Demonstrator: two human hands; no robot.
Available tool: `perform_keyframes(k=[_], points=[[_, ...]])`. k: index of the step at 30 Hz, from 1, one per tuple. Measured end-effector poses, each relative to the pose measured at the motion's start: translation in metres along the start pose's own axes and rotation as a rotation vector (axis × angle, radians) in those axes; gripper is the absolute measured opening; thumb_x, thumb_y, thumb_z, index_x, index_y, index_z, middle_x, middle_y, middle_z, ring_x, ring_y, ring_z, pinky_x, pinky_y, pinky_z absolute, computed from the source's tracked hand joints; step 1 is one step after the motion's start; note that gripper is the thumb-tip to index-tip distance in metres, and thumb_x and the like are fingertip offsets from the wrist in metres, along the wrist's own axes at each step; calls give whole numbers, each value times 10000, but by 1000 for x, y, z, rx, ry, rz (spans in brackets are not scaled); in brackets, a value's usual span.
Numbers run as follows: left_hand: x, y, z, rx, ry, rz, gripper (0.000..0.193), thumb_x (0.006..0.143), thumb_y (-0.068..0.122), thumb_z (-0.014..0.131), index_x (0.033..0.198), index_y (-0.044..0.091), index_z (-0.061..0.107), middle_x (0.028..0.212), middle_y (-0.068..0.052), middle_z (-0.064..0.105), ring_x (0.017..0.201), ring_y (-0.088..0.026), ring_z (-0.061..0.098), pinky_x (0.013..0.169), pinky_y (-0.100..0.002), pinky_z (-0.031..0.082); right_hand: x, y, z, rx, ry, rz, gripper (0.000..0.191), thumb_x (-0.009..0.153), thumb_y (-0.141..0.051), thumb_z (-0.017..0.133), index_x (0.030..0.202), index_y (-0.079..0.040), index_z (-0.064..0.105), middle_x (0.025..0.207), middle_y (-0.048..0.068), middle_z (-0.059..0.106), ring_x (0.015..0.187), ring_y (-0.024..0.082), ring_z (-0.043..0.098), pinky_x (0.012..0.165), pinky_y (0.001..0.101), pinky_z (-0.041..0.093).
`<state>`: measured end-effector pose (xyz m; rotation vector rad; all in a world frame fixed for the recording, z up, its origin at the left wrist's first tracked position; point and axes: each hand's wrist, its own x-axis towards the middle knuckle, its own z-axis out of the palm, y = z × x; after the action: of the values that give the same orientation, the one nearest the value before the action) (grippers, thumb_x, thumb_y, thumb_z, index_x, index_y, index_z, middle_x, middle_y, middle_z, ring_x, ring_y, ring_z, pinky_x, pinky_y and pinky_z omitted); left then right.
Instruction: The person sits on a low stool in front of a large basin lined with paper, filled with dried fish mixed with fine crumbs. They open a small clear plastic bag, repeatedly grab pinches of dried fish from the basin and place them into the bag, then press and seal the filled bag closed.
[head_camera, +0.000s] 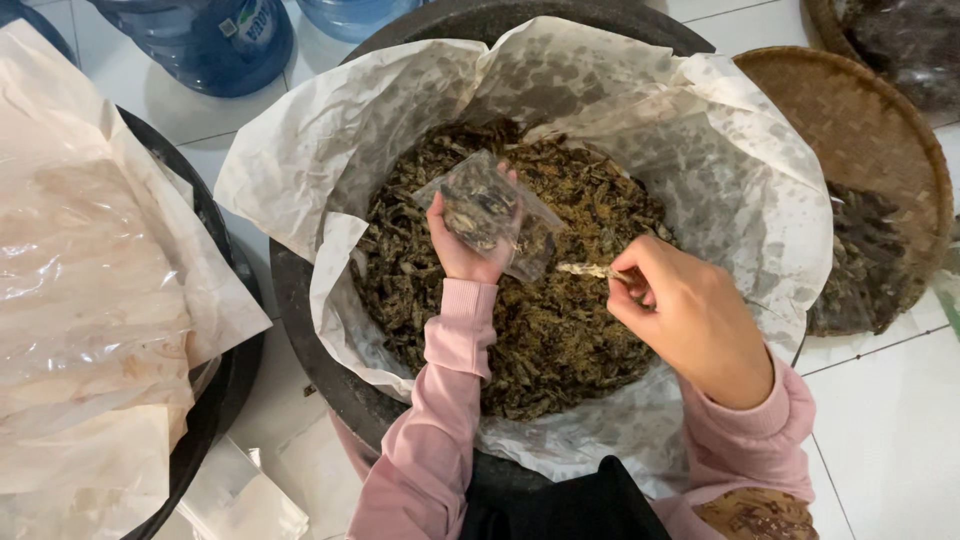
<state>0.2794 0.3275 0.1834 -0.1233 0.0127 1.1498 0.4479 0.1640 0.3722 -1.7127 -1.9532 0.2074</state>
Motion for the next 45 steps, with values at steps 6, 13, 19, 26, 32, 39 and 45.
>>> perform_keyframes(k=[6, 13, 19, 26, 32, 39, 45], points=[[-2, -5, 12, 20, -3, -34, 677, 987, 535, 449, 1481, 71, 446, 1409, -193, 549, 1360, -423, 492, 1147, -613, 410, 20, -22, 49, -201, 243, -212, 171, 889, -38, 785, 936, -8, 623, 933, 119, 722, 769, 223, 710, 636, 310, 570], [-7, -11, 18, 114, -10, -5, 661, 1003, 526, 448, 1489, 77, 445, 1412, -163, 563, 1369, -450, 493, 1103, -617, 437, 35, 5, 111, -394, 432, -344, 109, 1009, -19, 756, 1008, 16, 653, 1019, 122, 706, 923, 218, 738, 752, 307, 603], [-4, -14, 12, 149, -111, -29, 661, 1019, 500, 476, 1480, 28, 465, 1403, -171, 590, 1342, -469, 524, 1131, -574, 453, 40, 23, 122, -523, 466, -310, 197, 920, -61, 731, 1116, -45, 740, 1157, 48, 757, 895, 136, 726, 651, 309, 409], [-1, -12, 3, 171, 144, 7, 642, 1031, 519, 483, 1469, 49, 485, 1387, -152, 604, 1351, -388, 506, 1128, -548, 445, 45, 7, 110, -649, 309, -285, 355, 865, -72, 692, 1215, -31, 733, 1168, 71, 697, 1020, 232, 733, 850, 350, 531], [-3, -10, 7, 15, -19, -77, 725, 996, 561, 481, 1508, 52, 426, 1451, -237, 516, 1398, -479, 445, 1127, -645, 391, 50, 50, 94, 173, 434, -321, 184, 1018, 46, 585, 1138, -49, 688, 940, 103, 716, 823, 207, 704, 708, 300, 517], [-6, -11, 10, -26, -47, -55, 742, 1033, 580, 452, 1585, 93, 362, 1516, -200, 459, 1438, -478, 416, 1143, -731, 368, 125, 148, 201, 793, 385, 197, 157, 1106, 2, 498, 1108, -36, 651, 865, 37, 636, 744, 117, 597, 670, 227, 504], [-8, -14, 12, -76, -139, -78, 752, 1068, 585, 426, 1623, 88, 319, 1573, -209, 429, 1439, -516, 397, 1114, -745, 369, 117, 129, 319, 751, -89, 200, 105, 1067, -11, 558, 1088, -34, 659, 880, 51, 651, 747, 133, 617, 667, 242, 511]])
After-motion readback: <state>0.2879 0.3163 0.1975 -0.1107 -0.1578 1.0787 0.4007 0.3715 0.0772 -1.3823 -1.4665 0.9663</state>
